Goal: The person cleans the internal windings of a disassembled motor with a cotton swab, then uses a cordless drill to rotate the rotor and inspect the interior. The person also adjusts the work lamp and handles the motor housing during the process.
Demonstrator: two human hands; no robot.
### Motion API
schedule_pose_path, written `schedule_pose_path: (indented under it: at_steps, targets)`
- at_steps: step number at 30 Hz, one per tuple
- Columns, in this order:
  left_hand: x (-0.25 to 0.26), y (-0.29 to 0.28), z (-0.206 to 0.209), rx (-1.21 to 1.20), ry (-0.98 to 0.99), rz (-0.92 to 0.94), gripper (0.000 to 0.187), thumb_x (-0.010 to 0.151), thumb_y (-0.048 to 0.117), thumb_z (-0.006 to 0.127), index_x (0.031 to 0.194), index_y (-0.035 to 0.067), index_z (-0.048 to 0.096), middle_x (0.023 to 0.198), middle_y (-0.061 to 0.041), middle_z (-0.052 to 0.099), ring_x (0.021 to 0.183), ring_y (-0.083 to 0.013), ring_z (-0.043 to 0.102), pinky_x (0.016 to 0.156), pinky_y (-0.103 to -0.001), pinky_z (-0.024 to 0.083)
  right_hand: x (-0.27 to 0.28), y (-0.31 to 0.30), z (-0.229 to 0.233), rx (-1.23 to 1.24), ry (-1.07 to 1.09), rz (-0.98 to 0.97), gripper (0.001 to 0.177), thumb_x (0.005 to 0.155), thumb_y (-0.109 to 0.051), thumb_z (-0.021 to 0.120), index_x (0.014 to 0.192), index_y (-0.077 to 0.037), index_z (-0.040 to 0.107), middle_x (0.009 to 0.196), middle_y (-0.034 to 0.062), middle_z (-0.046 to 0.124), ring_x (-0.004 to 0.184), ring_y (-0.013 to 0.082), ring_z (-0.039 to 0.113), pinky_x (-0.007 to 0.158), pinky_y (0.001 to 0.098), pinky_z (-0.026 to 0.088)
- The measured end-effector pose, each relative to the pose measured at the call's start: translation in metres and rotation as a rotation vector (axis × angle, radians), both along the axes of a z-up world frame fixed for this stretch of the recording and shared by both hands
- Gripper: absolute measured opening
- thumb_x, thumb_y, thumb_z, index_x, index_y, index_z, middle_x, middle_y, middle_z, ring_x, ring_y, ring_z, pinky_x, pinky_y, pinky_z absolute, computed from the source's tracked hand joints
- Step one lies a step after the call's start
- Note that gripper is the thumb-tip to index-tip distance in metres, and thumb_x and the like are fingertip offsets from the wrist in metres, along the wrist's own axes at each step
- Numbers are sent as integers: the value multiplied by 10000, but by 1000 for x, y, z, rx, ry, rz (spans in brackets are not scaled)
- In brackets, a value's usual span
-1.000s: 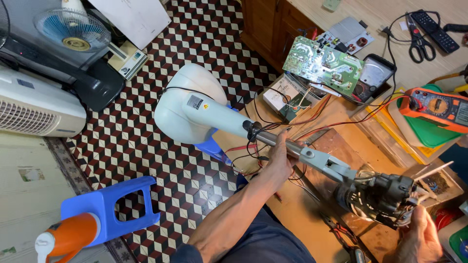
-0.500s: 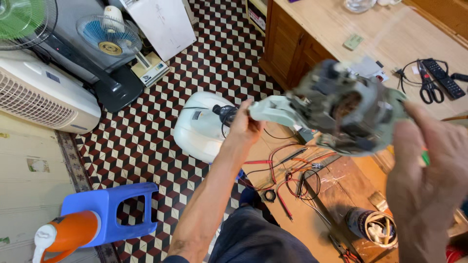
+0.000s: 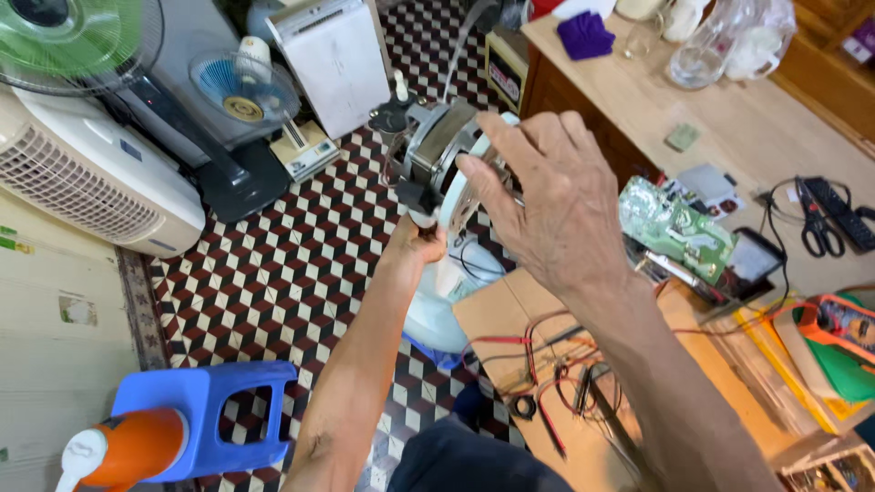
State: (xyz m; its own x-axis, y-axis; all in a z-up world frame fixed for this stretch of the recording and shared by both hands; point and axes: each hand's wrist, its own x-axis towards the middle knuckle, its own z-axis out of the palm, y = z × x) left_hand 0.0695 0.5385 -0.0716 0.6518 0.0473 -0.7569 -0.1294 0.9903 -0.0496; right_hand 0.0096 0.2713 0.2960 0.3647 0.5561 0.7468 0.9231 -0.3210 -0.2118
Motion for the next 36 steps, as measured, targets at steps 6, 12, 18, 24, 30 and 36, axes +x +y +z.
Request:
schedule_pose_path:
  at_steps: [6,12,18,24,30,36]
  targets:
    - [14,3,-10,24,21,68,246,940,308,779,902,65,761,797,-6,731,749,-163,717,592,-311,651,31,30,-3,34,315,76,328,1058,-280,610,1243,-30,714,873,107,576,868,258,556,794,399,463]
    - [0,-10,22,204,9,-48,482,977,499,587,1081,56,743,947,-85,765,848,-320,765,623,-353,674,51,35,10,-17,451,79,384,1098,-348,515,1136,-37,737,814,114,530,860,263,533,813,387,442]
    - [-45,-42,39,363,95,-273,974,938,779,420,1243,-138,544,1148,-265,696,910,-360,738,661,-318,638,48,2,-23,196,676,58,476,1096,-385,399,1362,-66,632,1057,114,668,1013,214,622,923,339,475]
    - [-121,-116,69,948,65,-447,440,905,426,634,1121,44,671,996,-122,764,757,-175,711,644,-307,640,19,-97,-181,152,1100,-255,588,1017,-469,385,1320,-51,666,1049,96,737,961,210,651,871,364,500]
    - [-143,-179,99,1005,-39,-420,420,979,393,652,1051,-20,682,838,-109,741,623,-125,664,565,-259,564,-35,-191,-382,-159,1402,-343,492,945,-435,530,1208,-62,714,961,107,792,873,206,742,819,349,562]
    - [-157,-227,90,1084,7,-663,381,938,324,678,1181,31,654,877,-68,737,708,-101,677,632,-256,580,-151,-300,-444,-129,1549,-679,448,933,-401,570,1162,-52,734,925,134,768,860,219,719,797,361,536]
